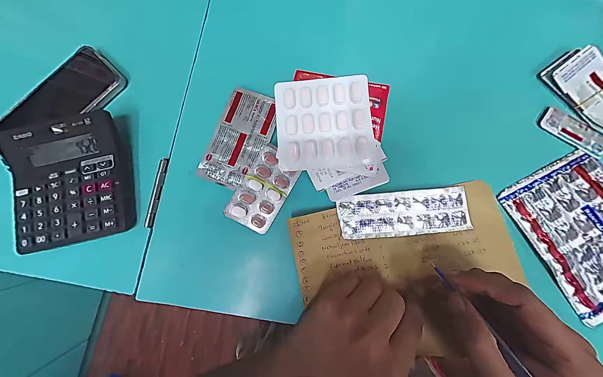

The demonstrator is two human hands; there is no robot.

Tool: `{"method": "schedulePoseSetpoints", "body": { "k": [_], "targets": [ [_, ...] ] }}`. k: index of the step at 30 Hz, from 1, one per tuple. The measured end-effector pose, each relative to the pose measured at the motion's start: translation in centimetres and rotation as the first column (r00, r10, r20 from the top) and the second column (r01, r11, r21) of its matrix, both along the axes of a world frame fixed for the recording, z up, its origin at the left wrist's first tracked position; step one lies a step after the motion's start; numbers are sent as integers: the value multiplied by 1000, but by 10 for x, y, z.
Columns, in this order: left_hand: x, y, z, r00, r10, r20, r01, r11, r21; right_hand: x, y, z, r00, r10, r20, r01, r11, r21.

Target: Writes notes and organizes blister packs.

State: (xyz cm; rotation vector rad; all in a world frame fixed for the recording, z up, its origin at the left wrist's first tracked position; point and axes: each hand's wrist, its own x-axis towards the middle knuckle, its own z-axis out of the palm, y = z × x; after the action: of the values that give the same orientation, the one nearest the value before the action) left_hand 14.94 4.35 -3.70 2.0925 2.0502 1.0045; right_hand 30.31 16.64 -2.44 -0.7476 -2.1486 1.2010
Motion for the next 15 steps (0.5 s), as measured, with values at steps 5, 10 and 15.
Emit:
{"method": "schedulePoseSetpoints", "body": {
  "k": [5, 10, 15],
  "targets": [
    [0, 0, -1, 1000, -4, 0, 4, 1000, -4, 0, -1, -1, 1000, -1, -5, 1, 1000, 9],
    [0, 0, -1, 1000, -5, -9, 5, 1000, -3, 0, -2, -2, 1000, -12, -5, 13, 1000, 17],
    [1, 0, -1, 1000, 2, -2, -2, 1000, 2, -1, -1, -2, 1000, -6, 1, 6, 999, 36]
  ]
}}
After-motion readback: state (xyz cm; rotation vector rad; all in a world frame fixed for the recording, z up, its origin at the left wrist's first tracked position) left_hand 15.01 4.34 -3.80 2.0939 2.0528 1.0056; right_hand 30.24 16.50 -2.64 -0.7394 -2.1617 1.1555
